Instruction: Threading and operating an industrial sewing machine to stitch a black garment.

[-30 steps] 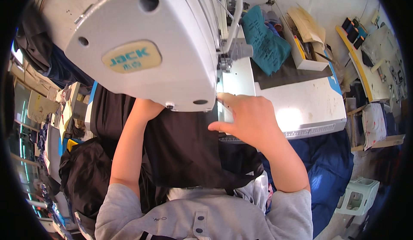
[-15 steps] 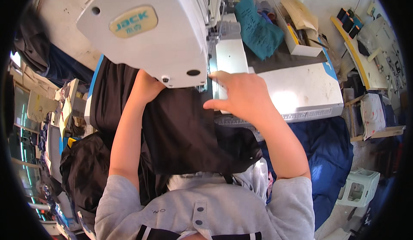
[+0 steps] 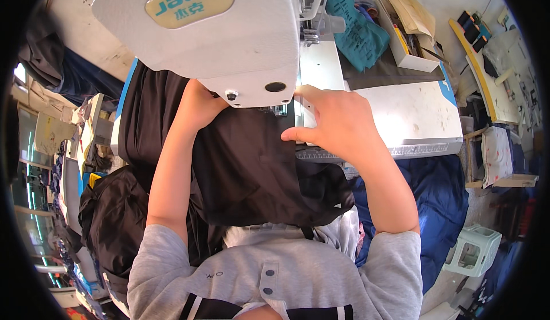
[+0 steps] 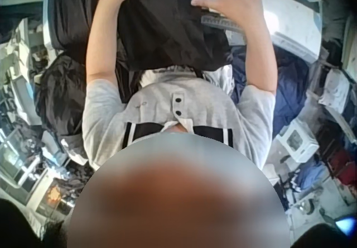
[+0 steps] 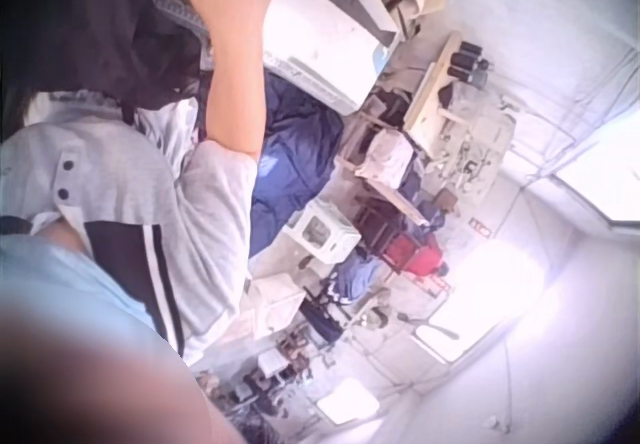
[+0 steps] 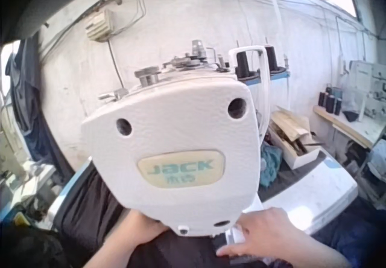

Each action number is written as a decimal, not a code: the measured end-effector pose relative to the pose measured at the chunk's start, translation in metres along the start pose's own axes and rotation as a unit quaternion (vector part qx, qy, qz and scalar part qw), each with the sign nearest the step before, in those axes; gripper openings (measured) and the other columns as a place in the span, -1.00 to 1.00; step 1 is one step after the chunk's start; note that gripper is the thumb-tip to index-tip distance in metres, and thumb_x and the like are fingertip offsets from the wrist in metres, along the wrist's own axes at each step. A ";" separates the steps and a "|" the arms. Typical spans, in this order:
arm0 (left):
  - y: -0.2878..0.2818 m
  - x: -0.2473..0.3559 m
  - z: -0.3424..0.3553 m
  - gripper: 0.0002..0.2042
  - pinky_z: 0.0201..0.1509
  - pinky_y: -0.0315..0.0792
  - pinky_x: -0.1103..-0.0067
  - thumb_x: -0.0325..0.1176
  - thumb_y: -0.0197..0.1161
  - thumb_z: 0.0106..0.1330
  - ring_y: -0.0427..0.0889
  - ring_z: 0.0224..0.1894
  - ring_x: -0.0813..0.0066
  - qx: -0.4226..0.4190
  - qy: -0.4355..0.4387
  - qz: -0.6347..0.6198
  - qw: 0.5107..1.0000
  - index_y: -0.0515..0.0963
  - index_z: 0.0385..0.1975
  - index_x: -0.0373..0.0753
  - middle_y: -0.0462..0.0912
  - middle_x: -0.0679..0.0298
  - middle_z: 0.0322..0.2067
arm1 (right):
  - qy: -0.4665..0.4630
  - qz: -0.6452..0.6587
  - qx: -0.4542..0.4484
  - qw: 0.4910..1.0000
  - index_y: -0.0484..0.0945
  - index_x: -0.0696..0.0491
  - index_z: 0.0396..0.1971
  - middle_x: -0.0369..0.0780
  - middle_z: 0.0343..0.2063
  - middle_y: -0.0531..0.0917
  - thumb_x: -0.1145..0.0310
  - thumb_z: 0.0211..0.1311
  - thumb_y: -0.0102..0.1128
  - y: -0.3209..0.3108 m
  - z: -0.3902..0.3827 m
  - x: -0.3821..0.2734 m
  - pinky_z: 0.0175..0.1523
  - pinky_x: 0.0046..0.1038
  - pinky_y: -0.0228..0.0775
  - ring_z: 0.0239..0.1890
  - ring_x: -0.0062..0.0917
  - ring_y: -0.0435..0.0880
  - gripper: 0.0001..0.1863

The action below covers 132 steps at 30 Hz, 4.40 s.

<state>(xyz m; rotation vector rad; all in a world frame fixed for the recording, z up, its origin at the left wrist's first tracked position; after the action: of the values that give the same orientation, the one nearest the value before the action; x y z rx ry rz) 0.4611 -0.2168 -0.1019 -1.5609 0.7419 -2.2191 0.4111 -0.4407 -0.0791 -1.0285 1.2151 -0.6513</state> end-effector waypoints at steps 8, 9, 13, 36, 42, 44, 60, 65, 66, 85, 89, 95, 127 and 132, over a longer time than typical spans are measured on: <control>0.001 -0.003 -0.003 -0.77 -0.37 0.40 0.63 -0.46 0.46 -0.10 0.48 -0.49 0.56 0.005 0.031 0.001 0.999 0.47 -0.60 -0.30 0.46 0.32 -0.56 | 0.004 -0.016 -0.006 1.000 0.56 0.00 -0.19 -0.23 -0.63 0.54 -0.13 -0.31 0.38 -0.002 -0.003 -0.004 -0.37 -0.33 0.35 -0.47 -0.29 0.58 -0.34; 0.001 -0.002 -0.003 -0.77 -0.38 0.38 0.63 -0.45 0.46 -0.11 0.46 -0.50 0.56 0.009 0.044 -0.018 0.999 0.47 -0.60 -0.30 0.45 0.32 -0.57 | 0.005 -0.016 -0.006 1.000 0.56 0.00 -0.19 -0.23 -0.62 0.54 -0.13 -0.31 0.38 -0.002 -0.004 -0.005 -0.36 -0.33 0.35 -0.47 -0.29 0.58 -0.34; 0.002 -0.003 -0.004 -0.77 -0.41 0.36 0.62 -0.46 0.46 -0.12 0.44 -0.51 0.56 0.015 0.056 -0.027 0.998 0.47 -0.61 -0.30 0.44 0.33 -0.59 | -0.008 -0.008 0.006 1.000 0.57 0.01 -0.20 -0.23 -0.57 0.57 -0.12 -0.30 0.37 -0.001 -0.006 -0.006 -0.34 -0.33 0.36 -0.44 -0.29 0.58 -0.35; 0.002 -0.006 -0.011 -0.81 -0.44 0.33 0.57 -0.45 0.44 -0.16 0.46 -0.53 0.50 0.015 0.032 0.005 0.999 0.54 -0.58 -0.30 0.53 0.28 -0.56 | -0.105 0.010 0.139 0.985 0.56 0.09 -0.49 -0.23 -0.68 0.43 -0.10 -0.46 0.46 0.006 -0.012 0.000 -0.48 -0.36 0.28 -0.59 -0.29 0.48 -0.40; -0.038 0.041 0.001 -0.39 0.18 0.26 0.42 -0.19 0.26 0.15 0.39 0.13 0.28 0.177 0.218 -0.297 0.913 0.24 0.14 -0.39 0.38 0.05 0.09 | -0.060 -0.026 0.045 0.997 0.57 -0.08 -0.14 -0.21 -0.51 0.57 -0.16 -0.23 0.31 0.004 -0.008 -0.002 -0.31 -0.34 0.38 -0.40 -0.33 0.59 -0.37; -0.054 0.104 0.019 -0.26 0.19 0.24 0.39 0.00 0.19 0.16 0.33 0.14 0.18 0.178 0.441 -0.289 0.831 0.10 0.18 -0.40 0.31 0.00 0.09 | -0.055 -0.028 0.046 0.997 0.57 -0.08 -0.13 -0.21 -0.51 0.57 -0.16 -0.23 0.31 0.004 -0.009 0.000 -0.32 -0.34 0.38 -0.40 -0.33 0.59 -0.37; -0.044 0.130 0.017 -0.44 0.16 0.31 0.32 -0.25 -0.09 0.17 0.36 0.11 0.09 0.314 0.477 -0.183 0.800 0.12 0.12 -0.50 0.21 -0.18 0.12 | -0.056 -0.022 0.022 0.998 0.54 -0.07 -0.08 -0.19 -0.48 0.61 -0.13 -0.16 0.29 0.003 -0.004 0.004 -0.33 -0.33 0.38 -0.42 -0.31 0.61 -0.37; -0.038 0.139 0.018 -0.45 0.17 0.29 0.32 -0.28 -0.12 0.18 0.33 0.13 0.11 0.321 0.454 -0.045 0.830 0.11 0.14 -0.47 0.20 -0.14 0.14 | -0.075 -0.024 0.049 0.996 0.54 -0.07 -0.08 -0.19 -0.50 0.61 -0.12 -0.17 0.30 0.007 0.000 0.007 -0.35 -0.34 0.39 -0.43 -0.31 0.61 -0.37; -0.038 0.138 0.019 -0.45 0.17 0.29 0.32 -0.27 -0.12 0.18 0.34 0.13 0.11 0.332 0.454 -0.065 0.824 0.11 0.14 -0.47 0.20 -0.13 0.13 | -0.084 -0.030 0.056 0.994 0.54 -0.07 -0.08 -0.19 -0.50 0.61 -0.12 -0.17 0.31 0.007 0.002 0.007 -0.35 -0.34 0.39 -0.44 -0.32 0.61 -0.37; -0.038 0.134 0.018 -0.52 0.24 0.05 0.22 -0.13 0.14 0.16 0.21 0.13 0.08 0.277 0.509 -0.147 0.802 0.27 -0.01 -0.29 0.29 0.04 -0.03 | -0.063 0.091 0.025 0.994 0.50 0.08 -0.22 -0.22 -0.64 0.60 -0.07 0.01 0.23 0.019 -0.077 -0.015 -0.44 -0.38 0.44 -0.57 -0.30 0.62 -0.48; -0.042 0.141 0.020 -0.61 0.11 0.23 0.28 -0.20 0.14 0.13 0.37 -0.02 0.08 0.301 0.513 -0.151 0.790 0.35 -0.16 -0.37 0.37 0.01 -0.15 | -0.097 0.263 -0.059 0.958 0.35 0.16 -0.11 -0.07 -0.48 0.62 0.13 0.07 0.24 0.075 -0.093 -0.034 -0.28 -0.30 0.46 -0.39 -0.19 0.64 -0.50; -0.056 0.141 0.011 -0.50 0.32 0.01 0.34 -0.34 0.18 0.15 0.16 0.29 0.13 0.256 0.483 -0.034 0.836 0.27 0.08 -0.41 0.21 -0.08 0.19 | -0.267 0.301 -0.302 0.865 0.41 0.23 -0.42 0.00 -0.55 0.55 0.19 0.04 0.22 0.077 -0.137 -0.043 -0.39 -0.30 0.38 -0.47 -0.19 0.58 -0.63; 0.187 -0.043 -0.258 -0.56 0.30 0.06 0.31 -0.25 0.13 0.26 0.24 0.20 0.11 -0.393 0.215 -0.112 0.887 0.32 0.13 -0.23 0.32 0.07 0.14 | 0.104 0.017 0.459 0.882 0.57 0.11 -0.57 -0.10 -0.60 0.59 0.26 -0.03 0.26 0.116 -0.028 -0.024 -0.40 -0.22 0.40 -0.51 -0.15 0.58 -0.79; 0.170 -0.043 -0.254 -0.59 0.19 0.21 0.36 -0.30 0.19 0.21 0.35 0.10 0.14 -0.333 0.208 -0.146 0.908 0.38 0.06 -0.25 0.40 0.06 0.05 | 0.125 -0.006 0.483 0.867 0.59 0.10 -0.57 -0.08 -0.63 0.59 0.23 -0.12 0.29 0.115 -0.026 -0.032 -0.39 -0.23 0.41 -0.53 -0.14 0.59 -0.77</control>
<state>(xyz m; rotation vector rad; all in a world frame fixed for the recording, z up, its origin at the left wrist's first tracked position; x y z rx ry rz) 0.2329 -0.2740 -0.3013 -1.5488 1.6295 -2.7433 0.3651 -0.3718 -0.1691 -0.0996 0.8941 -1.2575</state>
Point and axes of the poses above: each hand's wrist, its own z-axis towards the middle knuckle, its own y-axis out of the palm, x = y × z, the point moved 4 cm from there along z, towards the middle knuckle
